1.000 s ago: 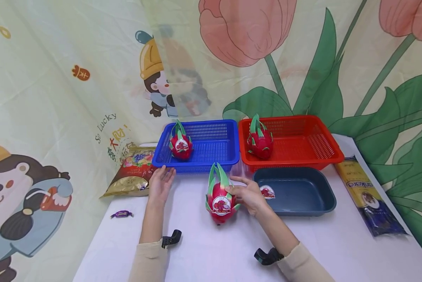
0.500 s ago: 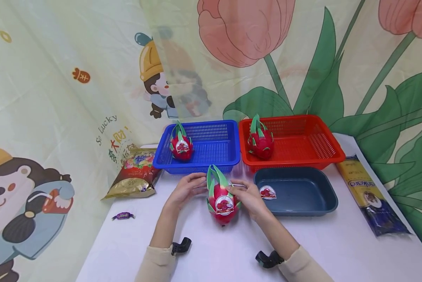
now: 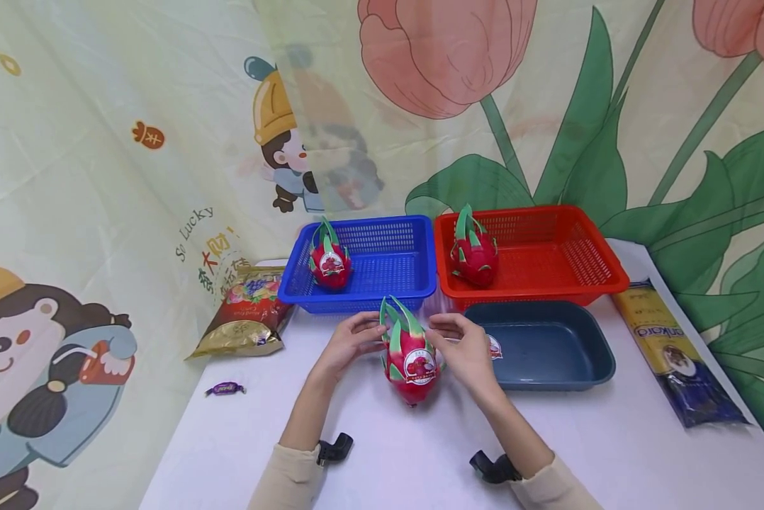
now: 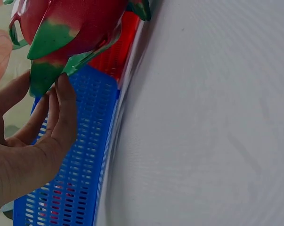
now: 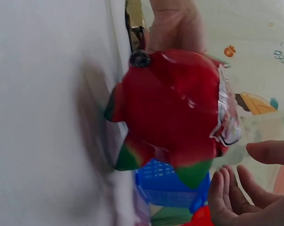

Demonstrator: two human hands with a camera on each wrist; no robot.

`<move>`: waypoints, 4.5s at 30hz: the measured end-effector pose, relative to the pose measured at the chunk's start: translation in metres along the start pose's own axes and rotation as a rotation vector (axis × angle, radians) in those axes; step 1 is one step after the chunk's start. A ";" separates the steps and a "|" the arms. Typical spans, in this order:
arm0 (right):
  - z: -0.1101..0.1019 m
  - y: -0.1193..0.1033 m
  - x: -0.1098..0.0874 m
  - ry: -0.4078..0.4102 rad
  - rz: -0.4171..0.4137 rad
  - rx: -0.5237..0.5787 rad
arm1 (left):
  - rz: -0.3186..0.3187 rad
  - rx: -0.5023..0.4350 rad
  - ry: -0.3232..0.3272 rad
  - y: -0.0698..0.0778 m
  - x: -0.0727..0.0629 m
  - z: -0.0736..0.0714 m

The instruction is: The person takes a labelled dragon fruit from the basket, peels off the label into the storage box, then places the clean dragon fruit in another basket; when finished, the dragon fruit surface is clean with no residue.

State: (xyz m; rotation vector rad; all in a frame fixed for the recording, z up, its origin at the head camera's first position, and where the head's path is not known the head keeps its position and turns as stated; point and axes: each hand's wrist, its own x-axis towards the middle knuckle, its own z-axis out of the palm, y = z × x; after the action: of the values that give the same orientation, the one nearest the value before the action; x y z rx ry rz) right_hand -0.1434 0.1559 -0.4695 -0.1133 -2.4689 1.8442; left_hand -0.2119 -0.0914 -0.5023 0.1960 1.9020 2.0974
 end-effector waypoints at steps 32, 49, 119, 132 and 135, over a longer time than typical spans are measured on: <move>-0.028 -0.003 -0.013 -0.195 0.010 -0.036 | 0.141 0.184 -0.092 0.020 -0.015 0.020; -0.024 0.001 -0.012 -0.219 0.039 0.025 | 0.081 0.100 -0.048 0.019 -0.017 0.026; -0.021 0.016 0.000 -0.385 0.274 0.415 | 0.010 0.073 0.021 0.020 -0.017 0.022; -0.026 0.012 -0.001 -0.464 0.312 0.540 | 0.017 0.051 0.009 0.021 -0.015 0.022; -0.025 0.010 -0.002 -0.460 0.317 0.546 | 0.014 0.049 0.007 0.021 -0.015 0.020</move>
State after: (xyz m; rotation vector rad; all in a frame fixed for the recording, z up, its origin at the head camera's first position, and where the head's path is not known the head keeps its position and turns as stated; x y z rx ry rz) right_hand -0.1391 0.1828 -0.4722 -0.0588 -2.1640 2.8968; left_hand -0.1943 -0.0784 -0.4781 0.2133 1.9624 2.0647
